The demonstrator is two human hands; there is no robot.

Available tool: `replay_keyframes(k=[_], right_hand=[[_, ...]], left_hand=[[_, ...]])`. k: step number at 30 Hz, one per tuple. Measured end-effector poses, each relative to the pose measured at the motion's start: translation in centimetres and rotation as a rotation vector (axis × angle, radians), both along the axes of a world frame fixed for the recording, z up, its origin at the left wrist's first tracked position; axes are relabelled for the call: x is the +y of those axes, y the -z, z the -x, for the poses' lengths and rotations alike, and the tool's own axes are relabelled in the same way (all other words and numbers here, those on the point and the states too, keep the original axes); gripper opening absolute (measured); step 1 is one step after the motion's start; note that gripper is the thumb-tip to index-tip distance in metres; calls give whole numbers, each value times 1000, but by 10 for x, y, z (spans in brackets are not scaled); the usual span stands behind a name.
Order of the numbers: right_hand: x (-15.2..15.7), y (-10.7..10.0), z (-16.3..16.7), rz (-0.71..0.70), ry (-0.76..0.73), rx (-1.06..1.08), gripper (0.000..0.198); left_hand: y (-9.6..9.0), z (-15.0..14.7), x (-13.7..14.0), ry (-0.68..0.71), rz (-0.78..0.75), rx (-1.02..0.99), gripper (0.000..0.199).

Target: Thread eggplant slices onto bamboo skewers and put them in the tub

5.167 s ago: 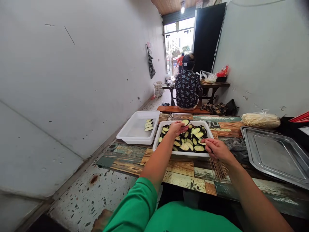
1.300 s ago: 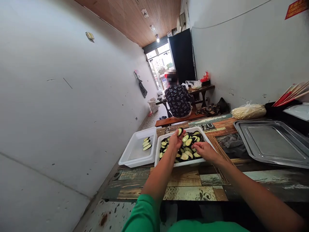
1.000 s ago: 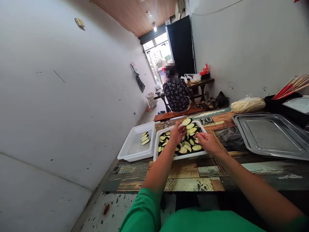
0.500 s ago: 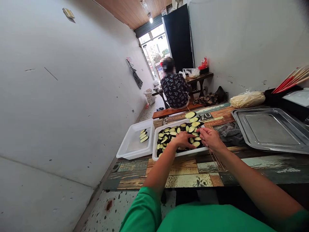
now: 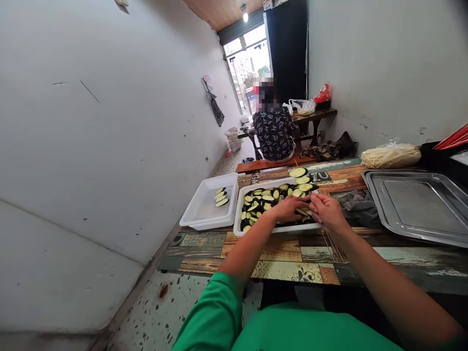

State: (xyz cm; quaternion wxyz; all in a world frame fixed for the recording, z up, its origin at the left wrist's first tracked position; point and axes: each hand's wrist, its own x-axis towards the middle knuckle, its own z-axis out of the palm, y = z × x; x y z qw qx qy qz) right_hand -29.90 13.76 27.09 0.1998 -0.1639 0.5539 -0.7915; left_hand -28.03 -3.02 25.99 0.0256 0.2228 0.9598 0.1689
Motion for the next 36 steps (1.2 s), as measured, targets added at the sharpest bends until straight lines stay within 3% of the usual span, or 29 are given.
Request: replay_keyframes(k=[7, 11, 15, 20, 22, 25, 28, 32, 36], right_hand=[[1, 0, 1, -29, -14, -5, 39], [1, 0, 1, -45, -30, 13, 41], [2, -1, 1, -62, -27, 44, 41], [3, 2, 3, -89, -30, 46, 43], [3, 4, 4, -111, -34, 65, 43], [3, 5, 5, -144, -36, 93, 45], [4, 5, 7, -173, -47, 113, 47], [6, 7, 11, -216, -99, 123, 48], [6, 7, 12, -270, -149, 107, 52]], left_hand=[[0, -3, -1, -135, -56, -257, 47], [-3, -3, 1, -274, -85, -173, 37], [-5, -1, 1, -455, -18, -86, 21], [-6, 0, -2, -366, -40, -144, 18], [-7, 2, -5, -401, -97, -87, 20], [-8, 6, -11, -557, -265, 32, 21], [-4, 12, -18, -726, -488, 20, 22], [5, 23, -26, -930, -921, -30, 22], [0, 27, -33, -1073, -1345, 82, 32]])
